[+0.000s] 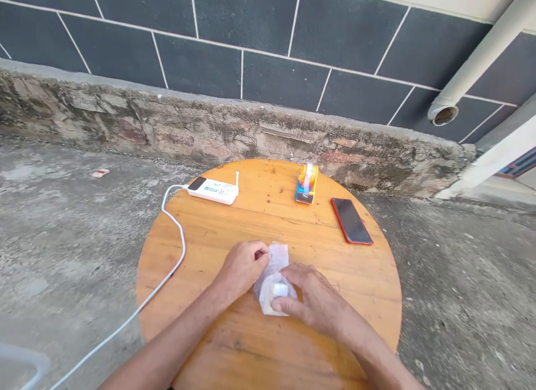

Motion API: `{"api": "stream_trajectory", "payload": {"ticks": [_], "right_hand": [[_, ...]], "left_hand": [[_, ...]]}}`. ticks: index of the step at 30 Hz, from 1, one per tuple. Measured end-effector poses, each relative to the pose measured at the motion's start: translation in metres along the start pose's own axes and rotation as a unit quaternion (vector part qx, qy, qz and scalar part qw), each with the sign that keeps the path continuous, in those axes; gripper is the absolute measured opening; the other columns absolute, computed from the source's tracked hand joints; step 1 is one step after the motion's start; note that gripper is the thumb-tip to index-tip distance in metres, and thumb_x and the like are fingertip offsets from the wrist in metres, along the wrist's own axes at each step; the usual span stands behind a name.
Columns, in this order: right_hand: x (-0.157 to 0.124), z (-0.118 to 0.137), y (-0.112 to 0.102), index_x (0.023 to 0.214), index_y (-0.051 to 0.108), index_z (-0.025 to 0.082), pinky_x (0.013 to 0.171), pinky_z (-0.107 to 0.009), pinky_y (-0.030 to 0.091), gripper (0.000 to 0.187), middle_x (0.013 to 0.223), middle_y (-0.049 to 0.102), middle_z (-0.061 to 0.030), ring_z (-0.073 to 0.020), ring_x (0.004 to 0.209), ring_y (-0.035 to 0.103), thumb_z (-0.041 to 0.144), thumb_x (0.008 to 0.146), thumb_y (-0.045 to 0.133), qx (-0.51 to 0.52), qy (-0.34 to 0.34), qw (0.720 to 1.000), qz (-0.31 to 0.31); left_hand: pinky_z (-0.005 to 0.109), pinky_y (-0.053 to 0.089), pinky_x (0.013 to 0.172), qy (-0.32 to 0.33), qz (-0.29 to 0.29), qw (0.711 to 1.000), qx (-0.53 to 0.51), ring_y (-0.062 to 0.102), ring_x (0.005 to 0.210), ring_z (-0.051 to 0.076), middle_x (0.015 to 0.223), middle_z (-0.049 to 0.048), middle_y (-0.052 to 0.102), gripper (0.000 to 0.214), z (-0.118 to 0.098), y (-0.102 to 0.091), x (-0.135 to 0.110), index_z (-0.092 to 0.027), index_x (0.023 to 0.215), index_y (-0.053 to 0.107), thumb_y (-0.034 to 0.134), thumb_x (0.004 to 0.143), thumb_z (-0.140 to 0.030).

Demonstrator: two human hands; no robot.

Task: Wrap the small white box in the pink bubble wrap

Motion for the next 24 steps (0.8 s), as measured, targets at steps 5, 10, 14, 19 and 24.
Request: {"api": "stream_trajectory", "payload": {"ticks": [5,10,14,19,24], "right_hand": [[0.002,-0.002,-0.003,0.08,0.062,0.019,0.061,-0.023,0.034,0.016,0.079,0.063,0.001,-0.0139,0.068,0.054,0.035,0.081,0.062,0.012,0.001,0.999,0.033],[-0.002,0.007,-0.005,0.085,0.061,0.019,0.072,-0.028,0.037,0.015,0.088,0.065,-0.0019,-0.0181,0.078,0.055,0.035,0.084,0.059,-0.041,-0.011,0.999,0.024],[-0.012,0.017,0.0,0.112,0.056,0.021,0.082,-0.037,0.036,0.026,0.1,0.066,-0.0067,-0.025,0.091,0.054,0.029,0.087,0.054,-0.109,0.002,0.994,0.0],[-0.019,0.026,0.01,0.112,0.056,0.017,0.086,-0.041,0.036,0.042,0.103,0.064,-0.0093,-0.0292,0.095,0.051,0.038,0.077,0.067,-0.147,-0.015,0.989,-0.01],[-0.014,0.019,0.016,0.106,0.057,0.017,0.083,-0.04,0.037,0.038,0.098,0.064,-0.0089,-0.0283,0.091,0.052,0.032,0.073,0.07,-0.142,0.005,0.99,-0.024]], "left_hand": [[0.022,0.034,0.055,0.004,0.014,0.999,0.032,0.055,0.061,0.013,0.065,-0.0012,0.065,0.018,0.0,0.002,0.007,-0.02,0.069,0.065,0.049,0.077,-0.023],[0.022,0.032,0.055,-0.003,0.018,0.998,0.054,0.057,0.064,0.014,0.069,-0.0004,0.068,0.019,0.004,0.006,0.008,-0.02,0.071,0.066,0.048,0.078,-0.024],[0.023,0.028,0.053,-0.01,0.021,0.997,0.073,0.056,0.061,0.014,0.066,-0.0004,0.067,0.018,0.003,0.006,0.008,-0.021,0.068,0.065,0.05,0.077,-0.022],[0.024,0.025,0.052,-0.008,0.021,0.995,0.096,0.057,0.062,0.015,0.068,-0.0002,0.069,0.02,0.001,0.006,0.007,-0.022,0.069,0.067,0.048,0.078,-0.022],[0.025,0.025,0.053,-0.008,0.018,0.992,0.126,0.059,0.067,0.016,0.073,0.0015,0.071,0.023,-0.002,0.007,0.005,-0.023,0.071,0.068,0.047,0.08,-0.022]]}}
Point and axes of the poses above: each hand's wrist, its own x-axis towards the middle knuckle, its own y-axis out of the palm, z = x × y, the point moved 2 cm from there along x, towards the middle knuckle
